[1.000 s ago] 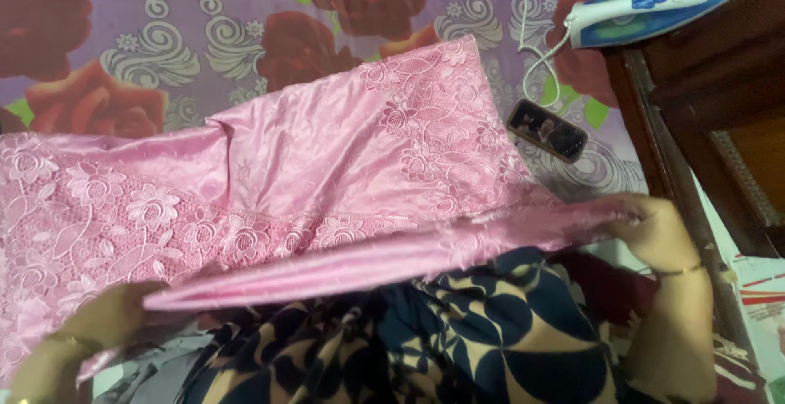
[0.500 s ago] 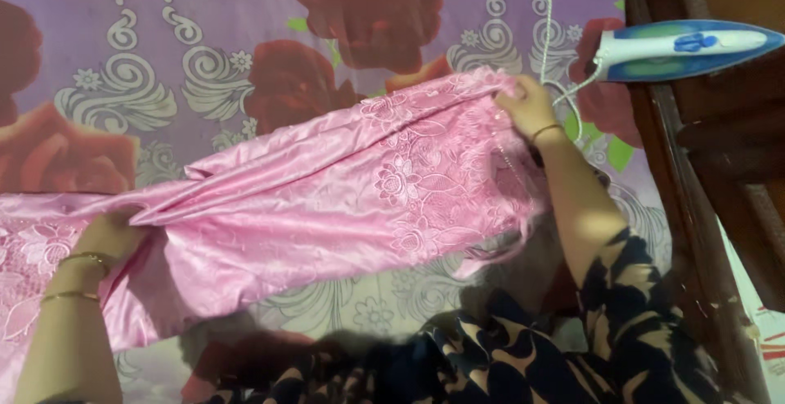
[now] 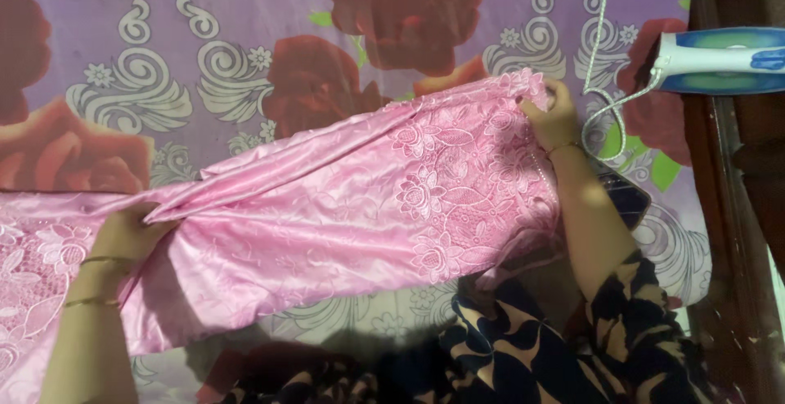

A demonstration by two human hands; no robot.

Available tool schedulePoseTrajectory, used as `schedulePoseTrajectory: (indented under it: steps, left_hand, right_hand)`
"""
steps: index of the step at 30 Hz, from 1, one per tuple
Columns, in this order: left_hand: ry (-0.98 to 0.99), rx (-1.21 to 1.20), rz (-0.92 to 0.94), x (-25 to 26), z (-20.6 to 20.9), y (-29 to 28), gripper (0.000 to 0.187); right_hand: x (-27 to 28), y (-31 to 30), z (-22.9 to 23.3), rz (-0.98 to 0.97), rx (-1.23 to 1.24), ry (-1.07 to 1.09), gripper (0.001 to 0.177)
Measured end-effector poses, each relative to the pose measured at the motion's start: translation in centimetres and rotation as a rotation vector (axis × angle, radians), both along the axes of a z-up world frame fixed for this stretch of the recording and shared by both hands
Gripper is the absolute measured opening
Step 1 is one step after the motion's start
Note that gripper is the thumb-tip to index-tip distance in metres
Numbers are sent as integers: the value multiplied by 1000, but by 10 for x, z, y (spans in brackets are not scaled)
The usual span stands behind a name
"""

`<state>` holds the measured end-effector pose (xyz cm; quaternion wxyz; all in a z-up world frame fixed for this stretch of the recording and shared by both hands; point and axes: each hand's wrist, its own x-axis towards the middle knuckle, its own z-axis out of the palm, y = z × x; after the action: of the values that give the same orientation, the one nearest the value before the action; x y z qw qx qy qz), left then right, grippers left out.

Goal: The person unfolds and smooths a pink lace fabric on a table, then uses an electric iron to press the material. The person repeatedly adjusts the fabric and irons different sections to remove wrinkles.

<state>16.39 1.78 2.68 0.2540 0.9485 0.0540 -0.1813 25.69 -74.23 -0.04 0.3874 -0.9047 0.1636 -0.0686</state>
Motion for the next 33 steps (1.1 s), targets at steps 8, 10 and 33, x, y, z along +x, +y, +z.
schedulePoseTrajectory:
  steps: [8, 10, 33]
  left_hand:
    - [-477, 74, 62, -41, 70, -50, 56]
    - [-834, 134, -73, -65, 85, -47, 63]
    - [-555, -1020, 1315, -187, -116, -42, 55]
  right_hand:
    - [-141, -37, 34, -10, 88, -264, 55]
    - [-205, -35, 31, -160, 194, -171, 49]
    - [-288, -39, 2, -836, 731, 112, 43]
